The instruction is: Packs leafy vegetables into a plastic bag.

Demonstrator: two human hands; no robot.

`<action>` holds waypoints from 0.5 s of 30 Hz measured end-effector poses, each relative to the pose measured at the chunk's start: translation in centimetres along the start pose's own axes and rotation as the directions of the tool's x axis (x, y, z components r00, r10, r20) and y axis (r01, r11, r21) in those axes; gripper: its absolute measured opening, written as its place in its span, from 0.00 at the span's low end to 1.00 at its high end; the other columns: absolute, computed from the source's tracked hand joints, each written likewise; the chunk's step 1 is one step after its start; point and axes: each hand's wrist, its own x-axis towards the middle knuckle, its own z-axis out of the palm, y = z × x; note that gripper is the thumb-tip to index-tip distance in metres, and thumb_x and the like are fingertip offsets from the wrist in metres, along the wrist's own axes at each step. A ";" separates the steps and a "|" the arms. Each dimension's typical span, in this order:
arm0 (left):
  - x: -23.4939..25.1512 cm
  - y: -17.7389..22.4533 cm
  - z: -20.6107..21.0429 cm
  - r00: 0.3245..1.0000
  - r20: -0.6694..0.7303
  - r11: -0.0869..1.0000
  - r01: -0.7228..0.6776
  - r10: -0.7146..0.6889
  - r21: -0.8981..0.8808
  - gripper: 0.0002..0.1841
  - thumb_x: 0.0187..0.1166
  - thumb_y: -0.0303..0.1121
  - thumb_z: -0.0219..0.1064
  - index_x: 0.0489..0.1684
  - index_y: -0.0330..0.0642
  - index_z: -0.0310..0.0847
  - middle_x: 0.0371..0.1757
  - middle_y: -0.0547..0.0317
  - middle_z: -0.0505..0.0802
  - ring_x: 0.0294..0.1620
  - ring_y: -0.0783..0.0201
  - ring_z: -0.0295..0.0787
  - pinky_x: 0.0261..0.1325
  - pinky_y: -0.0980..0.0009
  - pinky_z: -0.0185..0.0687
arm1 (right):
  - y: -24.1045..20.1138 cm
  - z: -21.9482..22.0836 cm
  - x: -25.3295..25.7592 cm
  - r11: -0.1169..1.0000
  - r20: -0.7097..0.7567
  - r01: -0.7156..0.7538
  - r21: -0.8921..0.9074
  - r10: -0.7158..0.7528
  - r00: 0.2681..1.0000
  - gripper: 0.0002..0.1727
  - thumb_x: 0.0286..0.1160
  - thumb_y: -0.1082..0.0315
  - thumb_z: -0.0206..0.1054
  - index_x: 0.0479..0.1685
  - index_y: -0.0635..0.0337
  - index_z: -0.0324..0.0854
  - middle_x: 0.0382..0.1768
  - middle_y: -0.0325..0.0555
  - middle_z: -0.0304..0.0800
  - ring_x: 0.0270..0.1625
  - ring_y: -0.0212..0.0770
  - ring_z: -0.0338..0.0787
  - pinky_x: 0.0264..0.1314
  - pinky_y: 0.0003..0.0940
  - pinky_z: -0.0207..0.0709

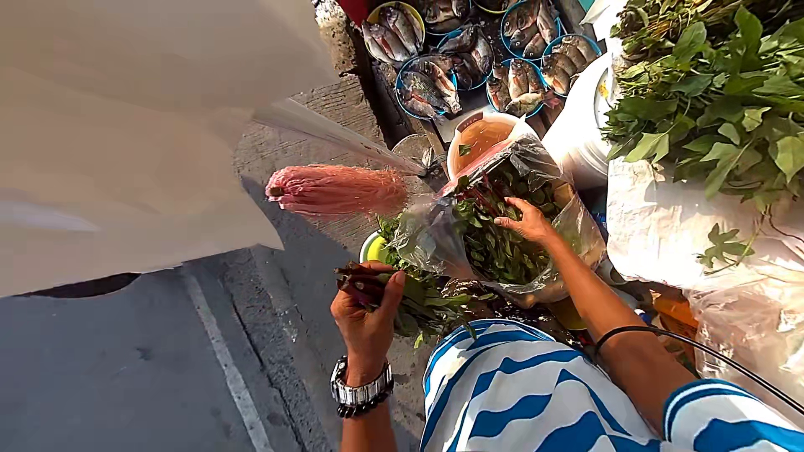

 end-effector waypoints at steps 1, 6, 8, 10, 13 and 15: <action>0.1 0.1 0.1 1.000 -0.006 1.000 0.000 0.000 -0.029 0.08 0.75 0.35 0.74 0.48 0.51 0.87 0.41 0.75 0.93 0.38 0.77 0.89 0.42 0.79 0.88 | 0.8 0.2 1.1 0.997 0.021 -0.070 0.040 0.069 0.997 0.39 0.74 0.50 0.77 0.80 0.64 0.73 0.75 0.64 0.80 0.75 0.60 0.81 0.79 0.60 0.72; -0.3 0.6 -1.0 0.993 -0.096 0.984 0.052 -0.069 -0.170 0.09 0.73 0.38 0.76 0.48 0.54 0.88 0.40 0.70 0.95 0.38 0.70 0.93 0.43 0.71 0.93 | 2.5 -0.7 2.0 0.989 -0.146 -0.146 0.010 0.146 0.979 0.26 0.80 0.70 0.70 0.78 0.64 0.76 0.68 0.69 0.83 0.69 0.64 0.85 0.73 0.61 0.75; -0.5 0.8 -1.5 0.984 -0.138 0.972 0.084 -0.117 -0.221 0.09 0.73 0.38 0.76 0.47 0.53 0.87 0.39 0.68 0.95 0.36 0.68 0.93 0.42 0.68 0.94 | 2.5 -1.0 1.7 0.992 -0.245 -0.079 -0.096 0.054 0.968 0.30 0.80 0.70 0.68 0.83 0.65 0.71 0.73 0.71 0.78 0.74 0.67 0.80 0.77 0.62 0.72; -0.5 1.0 -1.7 0.976 -0.169 0.961 0.088 -0.136 -0.261 0.08 0.74 0.37 0.75 0.47 0.52 0.87 0.37 0.66 0.95 0.35 0.67 0.94 0.41 0.67 0.94 | 2.1 -0.8 1.8 0.990 -0.356 0.006 -0.143 -0.057 0.933 0.25 0.80 0.72 0.66 0.76 0.66 0.78 0.69 0.70 0.80 0.72 0.66 0.81 0.77 0.61 0.73; -0.5 1.1 -1.8 0.975 -0.183 0.954 0.073 -0.130 -0.292 0.08 0.75 0.37 0.74 0.47 0.51 0.87 0.36 0.64 0.95 0.34 0.66 0.94 0.42 0.67 0.94 | 0.6 -0.1 2.7 0.996 -0.398 0.042 -0.080 -0.070 0.915 0.16 0.81 0.72 0.66 0.61 0.70 0.87 0.59 0.68 0.88 0.63 0.62 0.88 0.72 0.55 0.77; -0.4 1.1 -1.6 0.975 -0.180 0.948 0.072 -0.133 -0.311 0.07 0.75 0.37 0.73 0.46 0.52 0.87 0.36 0.65 0.95 0.34 0.67 0.94 0.42 0.67 0.94 | 0.5 0.5 4.2 0.997 -0.286 -0.025 -0.073 0.003 0.958 0.18 0.80 0.67 0.69 0.61 0.70 0.86 0.58 0.67 0.90 0.63 0.63 0.89 0.73 0.59 0.76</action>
